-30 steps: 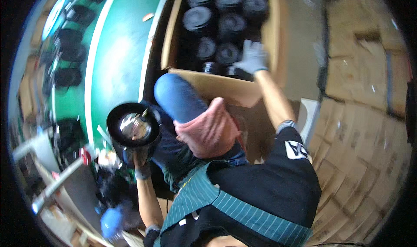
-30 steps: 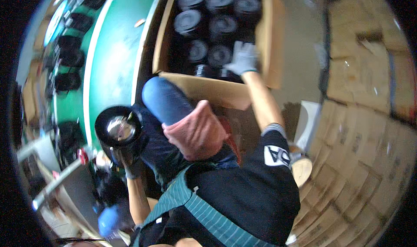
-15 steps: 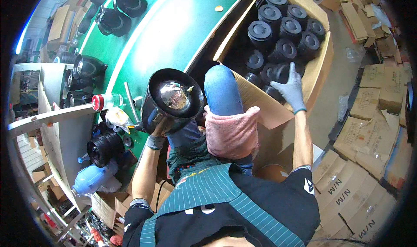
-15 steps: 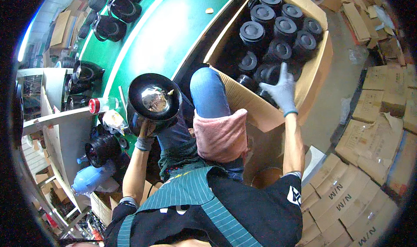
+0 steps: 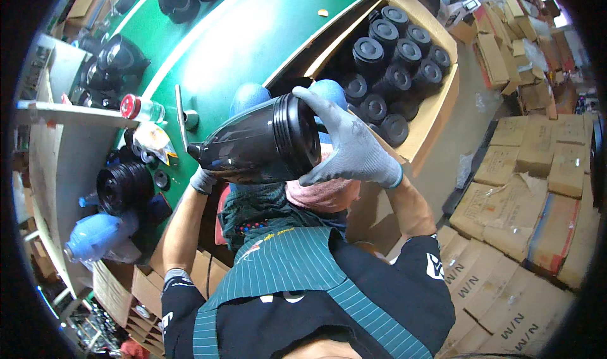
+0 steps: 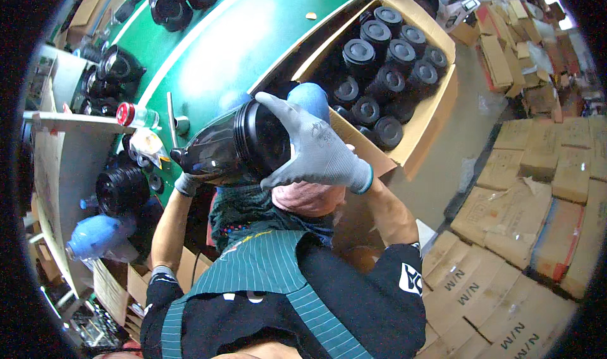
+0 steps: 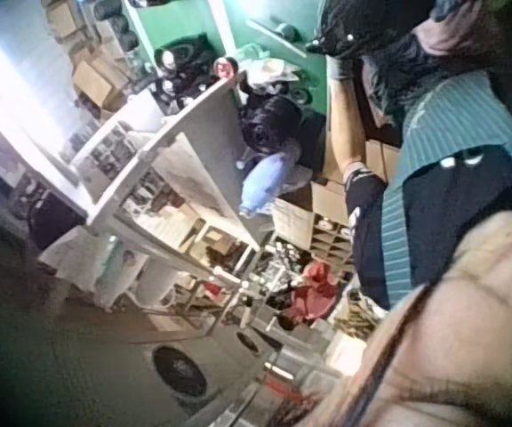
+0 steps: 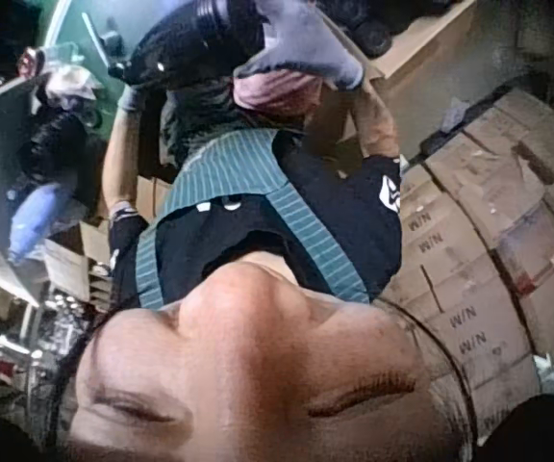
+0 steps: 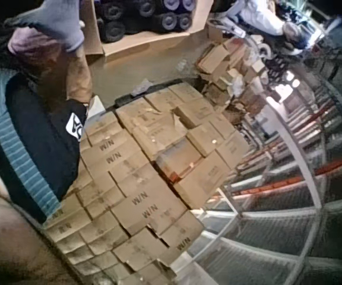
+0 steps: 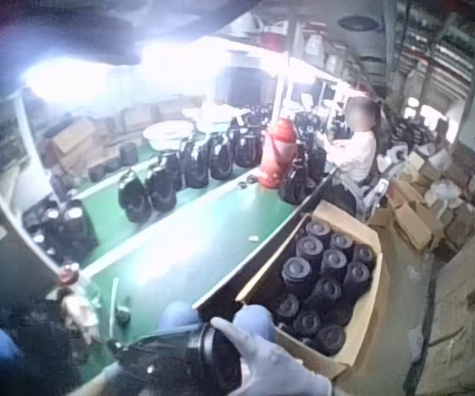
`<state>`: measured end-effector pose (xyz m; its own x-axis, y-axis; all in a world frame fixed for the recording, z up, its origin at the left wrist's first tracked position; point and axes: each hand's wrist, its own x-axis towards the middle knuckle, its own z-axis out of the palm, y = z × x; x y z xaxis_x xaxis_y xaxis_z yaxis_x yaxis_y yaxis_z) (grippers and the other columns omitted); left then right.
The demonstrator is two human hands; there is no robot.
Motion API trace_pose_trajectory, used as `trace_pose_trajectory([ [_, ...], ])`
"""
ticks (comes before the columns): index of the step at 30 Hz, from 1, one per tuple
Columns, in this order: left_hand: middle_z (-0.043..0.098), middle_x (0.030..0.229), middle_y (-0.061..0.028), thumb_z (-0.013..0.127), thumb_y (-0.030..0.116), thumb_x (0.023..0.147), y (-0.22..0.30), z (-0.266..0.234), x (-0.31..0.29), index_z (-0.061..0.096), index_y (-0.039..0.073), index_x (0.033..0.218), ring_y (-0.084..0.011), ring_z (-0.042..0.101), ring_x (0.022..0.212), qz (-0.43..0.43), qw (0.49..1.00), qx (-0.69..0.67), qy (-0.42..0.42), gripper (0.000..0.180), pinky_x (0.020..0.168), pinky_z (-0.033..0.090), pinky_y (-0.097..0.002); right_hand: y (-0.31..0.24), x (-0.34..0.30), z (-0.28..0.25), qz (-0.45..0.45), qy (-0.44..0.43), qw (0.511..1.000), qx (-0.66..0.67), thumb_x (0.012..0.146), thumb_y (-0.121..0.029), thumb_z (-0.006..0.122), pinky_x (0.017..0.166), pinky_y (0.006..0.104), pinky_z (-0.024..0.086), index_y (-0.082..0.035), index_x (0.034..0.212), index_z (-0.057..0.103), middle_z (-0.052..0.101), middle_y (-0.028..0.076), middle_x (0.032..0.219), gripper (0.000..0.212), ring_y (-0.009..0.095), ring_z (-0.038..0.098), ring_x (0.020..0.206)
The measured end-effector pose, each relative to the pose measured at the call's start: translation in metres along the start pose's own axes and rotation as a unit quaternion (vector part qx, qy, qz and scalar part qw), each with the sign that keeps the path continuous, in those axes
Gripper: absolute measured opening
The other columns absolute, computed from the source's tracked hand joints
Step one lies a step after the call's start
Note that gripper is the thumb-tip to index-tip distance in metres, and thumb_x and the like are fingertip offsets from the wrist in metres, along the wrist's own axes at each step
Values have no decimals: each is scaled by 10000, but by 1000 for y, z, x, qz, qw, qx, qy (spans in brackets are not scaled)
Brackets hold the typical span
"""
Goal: The person assembles black kettles by attaching circular bases to the kettle bodies using a metal tool. They repeatedly pick up a kettle, place a base on top, and use the tool to secure it before setting the assembled unit aside on the green table.
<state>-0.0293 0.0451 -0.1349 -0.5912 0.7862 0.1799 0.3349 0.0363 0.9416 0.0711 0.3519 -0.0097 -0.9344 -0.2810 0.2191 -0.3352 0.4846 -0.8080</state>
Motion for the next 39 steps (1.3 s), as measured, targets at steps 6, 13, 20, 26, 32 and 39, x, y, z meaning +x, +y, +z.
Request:
trace_pose_trajectory([
  [6, 600, 1537, -133, 754, 121, 1005, 4, -6, -21, 517, 48, 1563, -277, 615, 1334, -2, 999, 1, -37, 610, 1136, 533, -431, -13, -2, 8, 17, -27, 1000, 1, 581, -485, 1042, 1239, 481, 416, -68, 1668, 337, 487, 246, 1619, 1361, 440, 498, 1488],
  [13, 594, 1543, -154, 767, 149, 1002, -60, -14, -65, 497, 31, 1578, -260, 605, 1340, -204, 860, -468, 1, 646, 1146, 527, -440, -27, -7, 4, -17, -32, 998, -56, 587, -361, 1045, 1223, 508, 441, -99, 1634, 428, 511, 269, 1589, 1243, 480, 504, 1469],
  [20, 726, 1346, -146, 730, 147, 984, 16, -30, -40, 664, 7, 1413, -275, 714, 1183, -159, 964, -169, 134, 456, 1072, 571, -413, -4, -5, 2, 157, -26, 987, 18, 632, -435, 1012, 1107, 450, 537, -62, 1642, 406, 674, 289, 1390, 1236, 391, 661, 1328],
  [26, 782, 1125, -189, 736, 157, 850, 90, -45, -4, 788, 32, 1196, -379, 784, 1034, 229, 896, 372, 76, 371, 929, 630, -452, 19, -23, 13, 392, -16, 828, 399, 1086, -717, 446, 1149, 362, 458, 66, 1506, 541, 666, 149, 1382, 893, 224, 565, 1343],
  [32, 792, 1153, -96, 803, 204, 895, 41, -33, -18, 756, -21, 1232, -193, 744, 1053, -193, 945, -96, 246, 408, 948, 597, -349, 27, -29, 3, 132, 27, 989, 56, 930, -777, 637, 1258, 459, 351, -7, 1686, 310, 334, 308, 1685, 1127, 386, 421, 1528],
  [39, 782, 1170, -167, 756, 194, 875, 70, -39, -8, 763, 17, 1277, -300, 777, 1068, 91, 901, 373, 201, 440, 951, 612, -397, 53, -28, 64, 152, 88, 923, 341, 1144, -407, 385, 1339, 395, 175, 12, 1722, 153, 229, 207, 1776, 751, 298, 248, 1634],
])
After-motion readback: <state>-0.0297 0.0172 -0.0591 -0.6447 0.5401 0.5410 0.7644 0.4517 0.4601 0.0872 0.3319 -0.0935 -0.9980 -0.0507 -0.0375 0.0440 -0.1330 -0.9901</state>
